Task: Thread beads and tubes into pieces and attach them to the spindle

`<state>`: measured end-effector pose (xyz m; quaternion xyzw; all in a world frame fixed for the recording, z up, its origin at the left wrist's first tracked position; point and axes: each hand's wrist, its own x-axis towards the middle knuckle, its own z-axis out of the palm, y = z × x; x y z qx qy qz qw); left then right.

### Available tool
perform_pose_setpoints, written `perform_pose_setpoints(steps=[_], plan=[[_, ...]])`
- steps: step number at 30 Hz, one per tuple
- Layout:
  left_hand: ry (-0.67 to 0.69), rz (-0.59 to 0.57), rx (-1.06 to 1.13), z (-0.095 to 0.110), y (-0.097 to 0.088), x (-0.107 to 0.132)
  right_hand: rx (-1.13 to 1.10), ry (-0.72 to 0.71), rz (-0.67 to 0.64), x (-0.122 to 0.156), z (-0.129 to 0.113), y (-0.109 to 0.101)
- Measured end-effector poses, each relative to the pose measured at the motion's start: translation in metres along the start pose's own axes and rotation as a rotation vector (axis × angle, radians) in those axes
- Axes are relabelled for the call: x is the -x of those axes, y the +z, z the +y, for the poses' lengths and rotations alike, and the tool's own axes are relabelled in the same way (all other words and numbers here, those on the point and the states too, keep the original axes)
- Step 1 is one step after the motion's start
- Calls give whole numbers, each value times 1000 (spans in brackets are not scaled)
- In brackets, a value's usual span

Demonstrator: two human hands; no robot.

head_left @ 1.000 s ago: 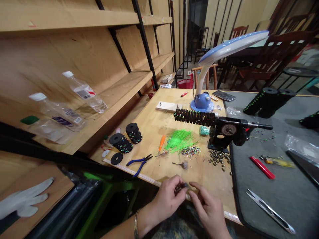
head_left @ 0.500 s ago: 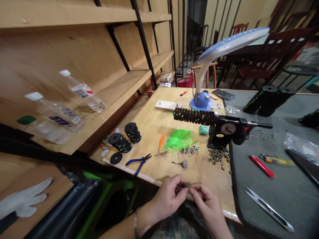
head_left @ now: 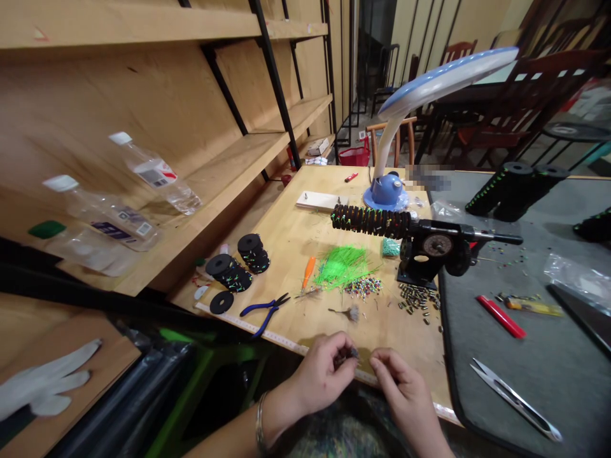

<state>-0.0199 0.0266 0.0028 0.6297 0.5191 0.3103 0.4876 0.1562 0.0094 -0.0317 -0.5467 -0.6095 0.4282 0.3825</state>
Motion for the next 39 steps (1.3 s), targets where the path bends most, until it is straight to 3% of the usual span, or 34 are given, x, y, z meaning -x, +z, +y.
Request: perform_pose_setpoints(steps=[6, 10, 18, 25, 32, 39], plan=[[4, 16, -37, 0, 2, -2, 152, -150, 47, 0, -7, -2], [-68, -1, 44, 1, 5, -3, 242, -243, 50, 0, -9, -1], [-87, 32, 7, -3, 4, -3, 250, -248, -18, 2, -9, 1], [-16, -7, -94, 11, -7, -4, 222, -257, -41, -5, -12, -1], [-125, -42, 154, 7, -3, -2, 297, -325, 28, -7, -8, 1], [-171, -8, 233, 14, -14, 2, 233, -425, 16, -15, -13, -7]])
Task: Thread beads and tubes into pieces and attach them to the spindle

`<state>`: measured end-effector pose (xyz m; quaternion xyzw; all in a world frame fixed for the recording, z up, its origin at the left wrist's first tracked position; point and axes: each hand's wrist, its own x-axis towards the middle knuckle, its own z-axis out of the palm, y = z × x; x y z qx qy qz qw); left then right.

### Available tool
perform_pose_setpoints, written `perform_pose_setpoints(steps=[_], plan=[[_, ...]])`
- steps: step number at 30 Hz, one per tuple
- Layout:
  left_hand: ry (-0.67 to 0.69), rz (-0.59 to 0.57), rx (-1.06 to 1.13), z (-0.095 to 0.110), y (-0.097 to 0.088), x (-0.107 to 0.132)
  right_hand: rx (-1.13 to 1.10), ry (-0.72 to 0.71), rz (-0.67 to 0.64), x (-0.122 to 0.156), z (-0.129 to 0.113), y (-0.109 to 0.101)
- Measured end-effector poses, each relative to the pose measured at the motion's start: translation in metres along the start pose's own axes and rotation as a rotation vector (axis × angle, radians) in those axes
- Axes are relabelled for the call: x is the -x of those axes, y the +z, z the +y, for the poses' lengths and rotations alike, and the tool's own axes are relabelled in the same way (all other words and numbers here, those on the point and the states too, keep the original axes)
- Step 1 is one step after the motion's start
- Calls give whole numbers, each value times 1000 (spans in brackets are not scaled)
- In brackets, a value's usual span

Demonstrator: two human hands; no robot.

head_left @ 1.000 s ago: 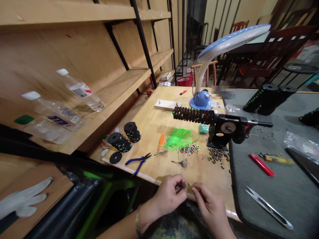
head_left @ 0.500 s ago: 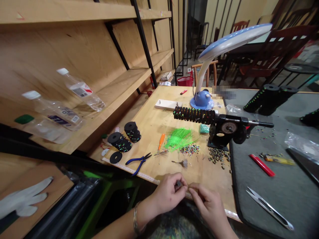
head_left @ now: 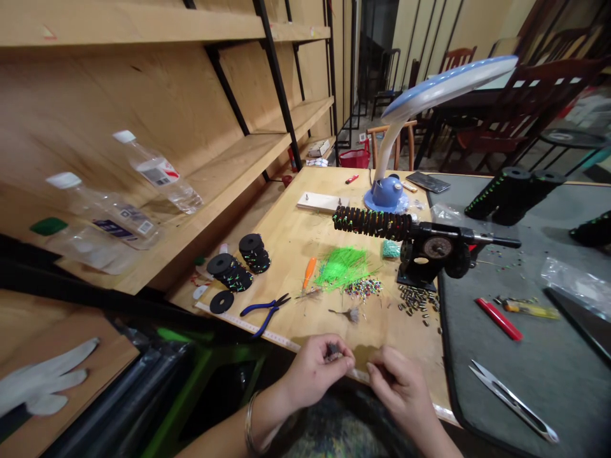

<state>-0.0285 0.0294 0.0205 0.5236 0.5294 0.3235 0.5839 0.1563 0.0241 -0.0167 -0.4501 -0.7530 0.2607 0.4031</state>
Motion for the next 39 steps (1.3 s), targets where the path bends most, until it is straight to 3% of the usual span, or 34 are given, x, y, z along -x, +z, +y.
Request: perform_pose_setpoints(steps=[11, 19, 30, 39], plan=[[27, 80, 35, 7, -12, 10, -20, -95, -18, -6, 18, -7], [22, 69, 106, 15, -23, 20, 41, -147, -18, -16, 34, -12], [53, -13, 103, 34, -18, 36, 144, -137, 34, -22, 35, -17], [53, -4, 1, 46, -12, 35, 129, -108, 62, -19, 40, -18]])
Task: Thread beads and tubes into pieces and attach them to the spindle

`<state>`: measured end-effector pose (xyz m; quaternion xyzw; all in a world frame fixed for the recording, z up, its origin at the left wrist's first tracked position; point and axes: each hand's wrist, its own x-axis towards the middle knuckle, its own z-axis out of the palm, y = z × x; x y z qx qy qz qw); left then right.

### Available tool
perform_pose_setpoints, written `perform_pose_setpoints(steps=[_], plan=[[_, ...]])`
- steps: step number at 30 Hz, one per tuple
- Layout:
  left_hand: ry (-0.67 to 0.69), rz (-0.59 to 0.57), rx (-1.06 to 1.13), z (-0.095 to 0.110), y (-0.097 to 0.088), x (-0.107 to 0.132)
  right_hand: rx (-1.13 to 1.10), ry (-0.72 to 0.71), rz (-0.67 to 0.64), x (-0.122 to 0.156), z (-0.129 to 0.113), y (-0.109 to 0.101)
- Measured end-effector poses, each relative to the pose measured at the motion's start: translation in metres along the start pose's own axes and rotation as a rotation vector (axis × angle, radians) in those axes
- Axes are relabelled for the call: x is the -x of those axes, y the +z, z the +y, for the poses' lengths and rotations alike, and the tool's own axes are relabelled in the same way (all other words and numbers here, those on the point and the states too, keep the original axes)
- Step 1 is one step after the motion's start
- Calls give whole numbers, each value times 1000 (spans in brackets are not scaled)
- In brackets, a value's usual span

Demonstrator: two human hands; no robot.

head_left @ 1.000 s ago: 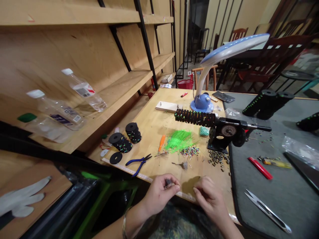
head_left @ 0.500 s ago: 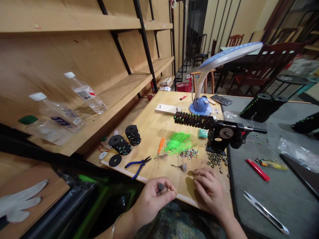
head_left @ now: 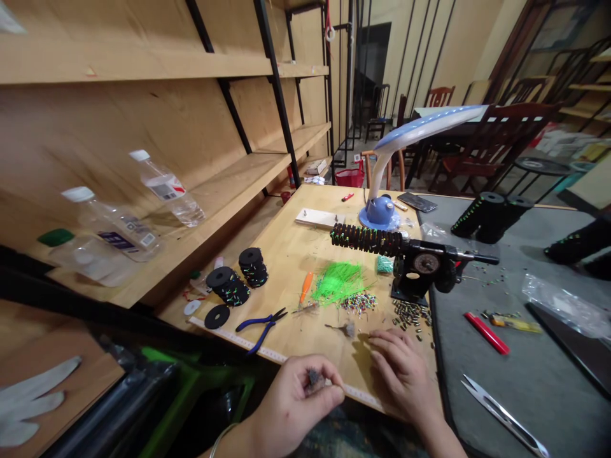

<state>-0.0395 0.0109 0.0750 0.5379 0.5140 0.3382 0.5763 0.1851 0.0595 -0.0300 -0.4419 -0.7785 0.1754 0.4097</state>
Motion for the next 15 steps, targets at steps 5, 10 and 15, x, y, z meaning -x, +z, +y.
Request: perform_pose_setpoints(steps=[5, 10, 15], plan=[[37, -28, -142, -4, 6, -3, -127, 53, 39, 2, -37, -13], [85, -16, -215, -8, 5, -4, -422, 47, -149, 1, -82, -11], [71, 65, -236, -17, 1, -6, -397, 175, -143, 9, -76, 8]])
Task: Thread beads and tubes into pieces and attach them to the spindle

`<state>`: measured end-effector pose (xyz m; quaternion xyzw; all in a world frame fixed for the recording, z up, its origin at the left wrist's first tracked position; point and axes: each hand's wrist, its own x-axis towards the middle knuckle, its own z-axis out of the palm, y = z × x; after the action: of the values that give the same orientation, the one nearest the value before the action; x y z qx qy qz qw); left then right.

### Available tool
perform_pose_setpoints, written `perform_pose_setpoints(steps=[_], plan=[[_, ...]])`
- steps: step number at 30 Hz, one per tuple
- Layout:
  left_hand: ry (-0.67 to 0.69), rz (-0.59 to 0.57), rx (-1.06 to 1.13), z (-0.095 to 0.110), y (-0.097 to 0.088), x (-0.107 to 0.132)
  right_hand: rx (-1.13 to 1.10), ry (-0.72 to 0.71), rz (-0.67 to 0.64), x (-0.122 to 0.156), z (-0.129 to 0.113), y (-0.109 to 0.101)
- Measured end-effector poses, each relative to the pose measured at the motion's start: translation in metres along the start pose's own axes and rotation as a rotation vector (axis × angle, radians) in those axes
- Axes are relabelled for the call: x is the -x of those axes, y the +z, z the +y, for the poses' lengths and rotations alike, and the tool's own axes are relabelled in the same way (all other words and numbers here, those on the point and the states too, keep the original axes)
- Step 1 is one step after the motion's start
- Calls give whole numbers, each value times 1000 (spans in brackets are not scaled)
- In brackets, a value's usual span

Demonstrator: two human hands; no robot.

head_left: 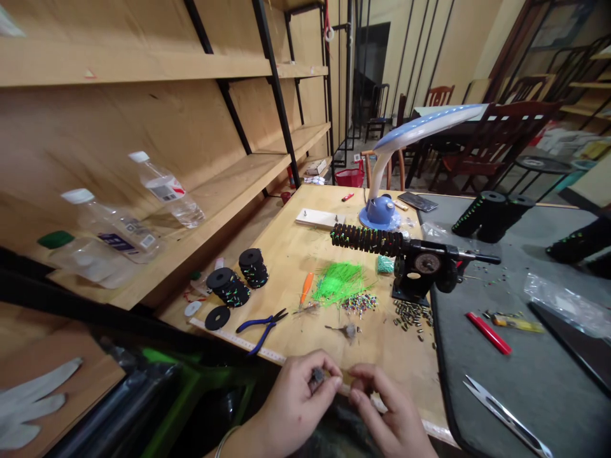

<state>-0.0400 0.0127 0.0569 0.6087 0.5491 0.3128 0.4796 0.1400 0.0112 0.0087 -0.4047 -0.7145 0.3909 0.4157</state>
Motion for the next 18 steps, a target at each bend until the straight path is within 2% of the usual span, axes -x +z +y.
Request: perform_pose_setpoints(steps=[3, 5, 9, 10, 12, 14, 18], plan=[[-26, 31, 78, -10, 3, -3, 60, 28, 15, 3, 11, 2], [-38, 91, 202, -17, 6, -9, 10, 124, 53, 4, 16, 2], [-88, 301, 466, -31, 13, -23, -291, 415, 186, 3, 21, 2], [-108, 323, 503, -34, 16, -25, -380, 472, 215, 3, 23, 3], [-136, 287, 520, -40, 24, -26, -546, 572, 282, 3, 26, 4], [-136, 194, 479, -43, 36, -24, -672, 641, 356, 4, 29, 6], [-97, 94, 388, -43, 61, -21, -803, 673, 437, 8, 31, 8]])
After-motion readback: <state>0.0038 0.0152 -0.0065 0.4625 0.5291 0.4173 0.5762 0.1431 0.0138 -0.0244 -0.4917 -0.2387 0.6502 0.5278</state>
